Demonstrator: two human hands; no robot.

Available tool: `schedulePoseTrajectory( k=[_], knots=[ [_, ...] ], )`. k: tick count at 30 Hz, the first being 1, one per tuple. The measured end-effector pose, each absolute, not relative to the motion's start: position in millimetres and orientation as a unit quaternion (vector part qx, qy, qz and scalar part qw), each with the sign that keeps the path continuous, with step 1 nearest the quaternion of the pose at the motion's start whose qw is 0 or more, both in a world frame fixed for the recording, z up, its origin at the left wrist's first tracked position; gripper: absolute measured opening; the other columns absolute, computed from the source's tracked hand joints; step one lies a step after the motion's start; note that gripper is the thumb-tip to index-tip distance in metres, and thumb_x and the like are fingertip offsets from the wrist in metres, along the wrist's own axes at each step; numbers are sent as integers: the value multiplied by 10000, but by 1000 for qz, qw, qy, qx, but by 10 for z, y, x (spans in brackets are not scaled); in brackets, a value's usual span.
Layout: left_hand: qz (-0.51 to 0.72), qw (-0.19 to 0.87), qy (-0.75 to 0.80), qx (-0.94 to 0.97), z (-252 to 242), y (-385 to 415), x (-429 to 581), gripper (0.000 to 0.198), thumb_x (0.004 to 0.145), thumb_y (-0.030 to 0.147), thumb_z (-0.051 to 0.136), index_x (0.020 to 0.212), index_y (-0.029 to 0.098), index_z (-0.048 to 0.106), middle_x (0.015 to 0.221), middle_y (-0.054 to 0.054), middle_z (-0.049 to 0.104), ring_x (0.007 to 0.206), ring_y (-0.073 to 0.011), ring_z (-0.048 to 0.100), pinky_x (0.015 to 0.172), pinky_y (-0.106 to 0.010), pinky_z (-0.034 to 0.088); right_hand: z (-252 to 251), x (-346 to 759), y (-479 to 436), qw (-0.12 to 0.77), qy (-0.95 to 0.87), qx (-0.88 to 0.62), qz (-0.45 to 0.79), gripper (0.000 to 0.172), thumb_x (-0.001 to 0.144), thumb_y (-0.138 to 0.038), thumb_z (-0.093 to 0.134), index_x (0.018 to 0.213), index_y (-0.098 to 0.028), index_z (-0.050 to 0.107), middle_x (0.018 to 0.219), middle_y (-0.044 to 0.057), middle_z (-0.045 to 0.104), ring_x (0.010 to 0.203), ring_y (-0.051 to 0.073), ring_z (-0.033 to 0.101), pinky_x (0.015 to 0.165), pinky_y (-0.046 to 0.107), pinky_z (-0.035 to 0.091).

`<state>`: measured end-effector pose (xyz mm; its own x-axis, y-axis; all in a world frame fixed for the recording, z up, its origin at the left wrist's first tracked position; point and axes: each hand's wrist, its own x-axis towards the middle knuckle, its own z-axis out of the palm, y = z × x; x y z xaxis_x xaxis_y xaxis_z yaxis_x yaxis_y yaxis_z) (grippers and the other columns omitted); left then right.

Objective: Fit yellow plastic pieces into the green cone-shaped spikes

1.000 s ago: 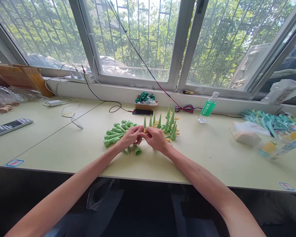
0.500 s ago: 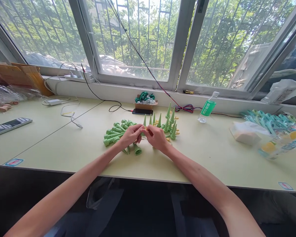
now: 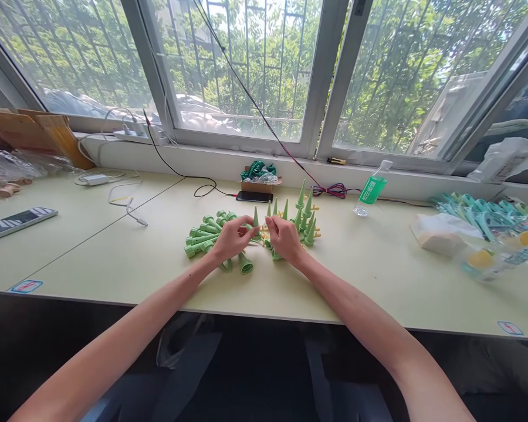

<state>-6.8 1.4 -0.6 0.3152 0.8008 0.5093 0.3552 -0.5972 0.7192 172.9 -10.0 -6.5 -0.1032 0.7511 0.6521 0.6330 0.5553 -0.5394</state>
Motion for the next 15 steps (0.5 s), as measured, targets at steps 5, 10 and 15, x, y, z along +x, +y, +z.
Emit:
schedulePoseTrajectory(
  k=[5, 10, 15],
  knots=[
    [412, 153, 361, 822, -22, 6, -61, 97, 869, 272, 569, 848, 181, 541, 813, -6, 614, 567, -90, 512, 593, -233, 419, -28, 1808, -55, 480, -725, -491, 49, 405, 1019, -436, 346, 806, -190, 587, 596, -8, 542, 522, 123, 464, 569, 249, 354],
    [390, 165, 383, 821, -2, -17, -63, 105, 826, 225, 589, 894, 188, 518, 804, 4, 622, 559, -94, 505, 591, -238, 402, -60, 1933, 48, 444, -735, -512, 32, 228, 950, -343, 480, 883, -187, 633, 635, 3, 594, 558, 141, 505, 591, 249, 378],
    [389, 156, 384, 823, -3, -24, -61, 130, 819, 236, 588, 881, 193, 482, 794, 7, 596, 574, -98, 499, 586, -241, 384, -126, 2006, 137, 402, -755, -517, 21, 169, 906, -223, 507, 894, -178, 670, 759, 35, 668, 675, 160, 576, 674, 257, 417]
  ],
)
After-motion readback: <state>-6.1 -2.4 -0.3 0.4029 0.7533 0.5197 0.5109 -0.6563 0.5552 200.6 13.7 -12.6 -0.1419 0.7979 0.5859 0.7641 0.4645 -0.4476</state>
